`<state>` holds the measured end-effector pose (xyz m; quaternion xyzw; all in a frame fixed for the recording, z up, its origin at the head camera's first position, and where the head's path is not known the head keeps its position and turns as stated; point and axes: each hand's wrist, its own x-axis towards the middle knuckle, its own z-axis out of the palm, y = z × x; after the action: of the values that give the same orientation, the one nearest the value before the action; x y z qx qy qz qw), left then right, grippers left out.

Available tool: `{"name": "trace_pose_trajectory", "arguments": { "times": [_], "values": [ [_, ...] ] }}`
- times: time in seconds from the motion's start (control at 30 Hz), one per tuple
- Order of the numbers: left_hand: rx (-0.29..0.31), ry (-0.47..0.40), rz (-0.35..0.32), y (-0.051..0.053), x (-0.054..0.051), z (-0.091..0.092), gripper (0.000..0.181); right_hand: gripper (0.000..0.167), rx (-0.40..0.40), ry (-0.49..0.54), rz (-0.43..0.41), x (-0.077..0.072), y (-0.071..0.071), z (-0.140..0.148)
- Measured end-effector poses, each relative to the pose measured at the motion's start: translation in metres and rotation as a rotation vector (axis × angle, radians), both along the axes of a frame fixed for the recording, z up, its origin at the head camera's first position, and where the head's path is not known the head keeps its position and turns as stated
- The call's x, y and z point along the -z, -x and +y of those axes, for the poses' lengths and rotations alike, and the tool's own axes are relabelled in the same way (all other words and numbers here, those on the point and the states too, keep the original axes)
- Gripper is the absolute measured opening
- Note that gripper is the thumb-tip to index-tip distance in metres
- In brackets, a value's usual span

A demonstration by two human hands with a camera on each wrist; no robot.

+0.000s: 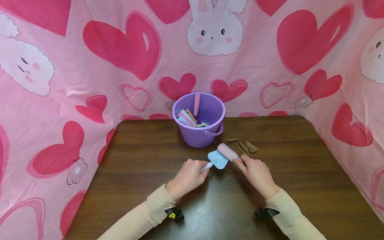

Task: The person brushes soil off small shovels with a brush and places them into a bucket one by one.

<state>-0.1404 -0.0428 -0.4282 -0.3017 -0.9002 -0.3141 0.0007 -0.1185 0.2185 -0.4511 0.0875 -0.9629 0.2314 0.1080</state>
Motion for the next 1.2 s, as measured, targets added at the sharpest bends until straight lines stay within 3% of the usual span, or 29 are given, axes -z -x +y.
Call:
{"name": "trace_pose_trajectory", "arguments": {
  "times": [0.37, 0.67, 0.8, 1.07, 1.2],
  "values": [
    [-0.016, 0.003, 0.027, -0.001, -0.001, -0.001, 0.021, 0.037, 0.097, 0.083, -0.020, -0.003, 0.004, 0.015],
    [-0.035, -0.009, 0.013, 0.000, -0.005, -0.004, 0.008, 0.022, 0.050, 0.052, -0.086, 0.001, 0.006, 0.019],
    [-0.034, -0.022, -0.003, 0.001, -0.008, -0.003, 0.005, 0.025, 0.041, 0.039, -0.107, 0.006, 0.006, 0.012],
    [-0.034, -0.015, -0.005, 0.002, -0.010, 0.002, 0.005, 0.031, -0.059, 0.254, -0.396, 0.015, 0.003, -0.009],
    [-0.033, 0.000, 0.000, 0.002, -0.012, 0.004, 0.005, 0.038, -0.084, 0.269, -0.363, 0.016, 0.004, -0.016]
  ]
}}
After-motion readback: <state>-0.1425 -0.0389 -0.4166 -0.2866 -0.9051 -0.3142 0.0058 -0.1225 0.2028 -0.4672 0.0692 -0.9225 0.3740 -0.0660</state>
